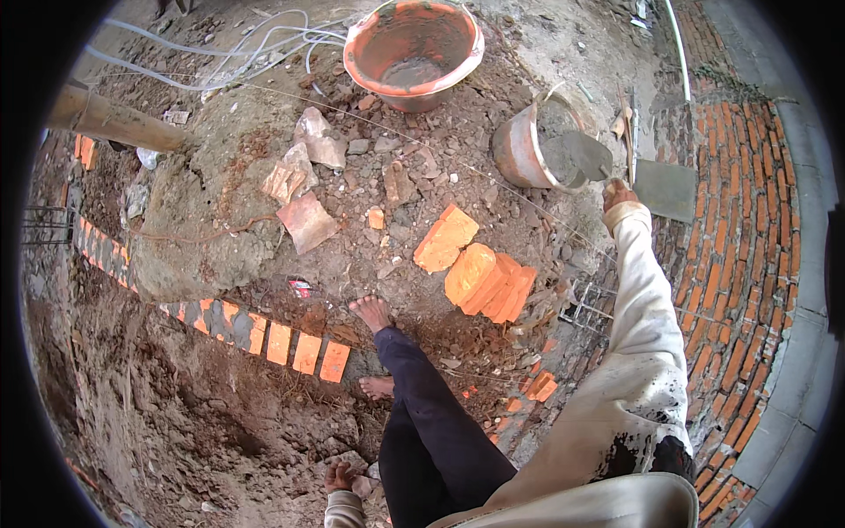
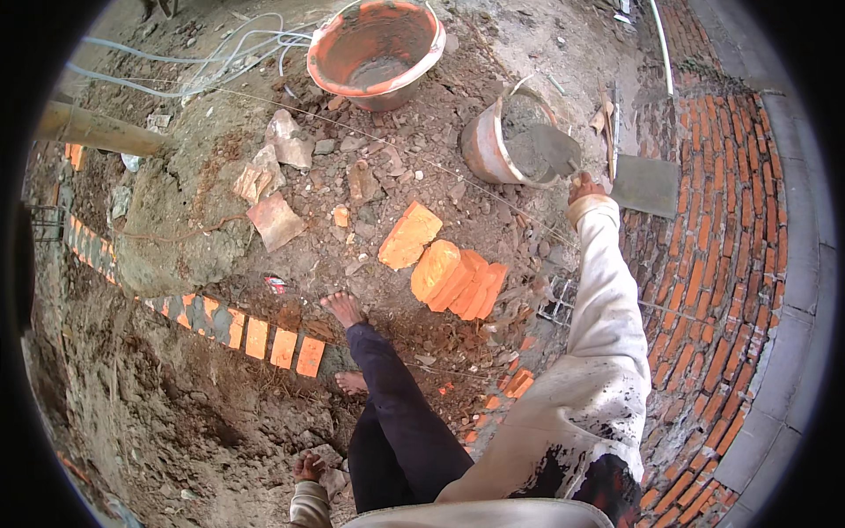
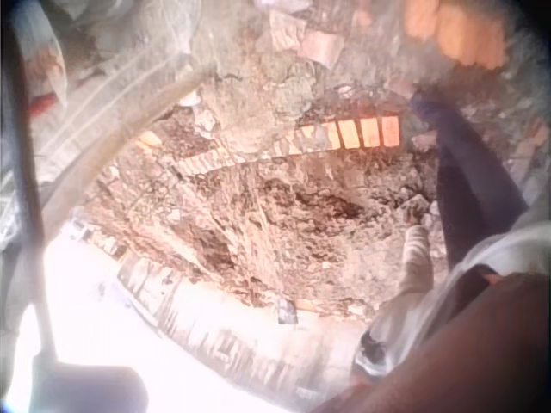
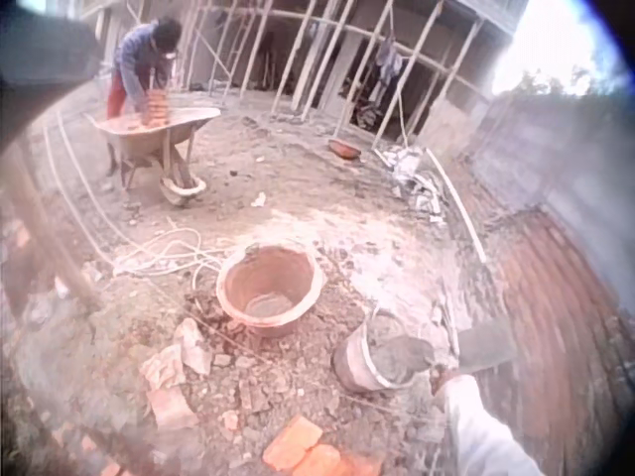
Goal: The person scoops mortar from a bucket and spreads it onto a line of bricks on the ground using a trowel. They repeatedly apply mortar to the joints between bricks and smooth the surface.
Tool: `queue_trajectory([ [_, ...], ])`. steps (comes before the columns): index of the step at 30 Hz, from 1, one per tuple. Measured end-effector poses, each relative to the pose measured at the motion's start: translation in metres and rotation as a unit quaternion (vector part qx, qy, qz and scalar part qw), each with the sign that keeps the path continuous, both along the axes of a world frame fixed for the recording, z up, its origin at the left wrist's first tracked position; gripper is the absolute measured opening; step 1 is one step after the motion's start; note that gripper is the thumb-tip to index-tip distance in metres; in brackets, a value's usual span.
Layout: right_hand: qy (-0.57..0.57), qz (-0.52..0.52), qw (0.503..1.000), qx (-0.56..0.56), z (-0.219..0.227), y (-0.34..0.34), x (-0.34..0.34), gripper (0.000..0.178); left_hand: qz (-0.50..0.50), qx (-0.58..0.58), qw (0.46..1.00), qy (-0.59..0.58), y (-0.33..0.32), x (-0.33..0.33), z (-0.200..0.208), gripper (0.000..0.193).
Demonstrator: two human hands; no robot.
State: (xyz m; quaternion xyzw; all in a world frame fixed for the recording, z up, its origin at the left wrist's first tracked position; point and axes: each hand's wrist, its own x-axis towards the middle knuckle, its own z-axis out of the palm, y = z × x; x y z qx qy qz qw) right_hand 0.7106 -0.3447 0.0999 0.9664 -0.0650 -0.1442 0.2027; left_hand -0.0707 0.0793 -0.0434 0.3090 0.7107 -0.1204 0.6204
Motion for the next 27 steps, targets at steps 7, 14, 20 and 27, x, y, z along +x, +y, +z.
queue_trajectory([
  [7, -0.111, -0.183, 0.962, 0.167, -0.112, 0.036, 0.038, 0.033, -0.08, 0.012, 0.995, 0.055, 0.042, 0.037, 0.019, 0.022],
  [14, -0.029, -0.149, 0.929, 0.336, -0.094, 0.068, 0.035, 0.033, -0.168, -0.032, 0.984, 0.053, 0.043, 0.064, 0.016, 0.024],
  [20, -0.019, -0.374, 0.71, 0.596, -0.102, 0.033, 0.026, 0.025, -0.095, 0.022, 0.995, 0.004, 0.049, 0.07, 0.009, 0.013],
  [27, -0.179, -0.316, 0.662, 0.655, -0.06, 0.048, 0.008, 0.03, -0.023, 0.019, 0.999, 0.017, 0.035, -0.012, 0.003, 0.017],
])
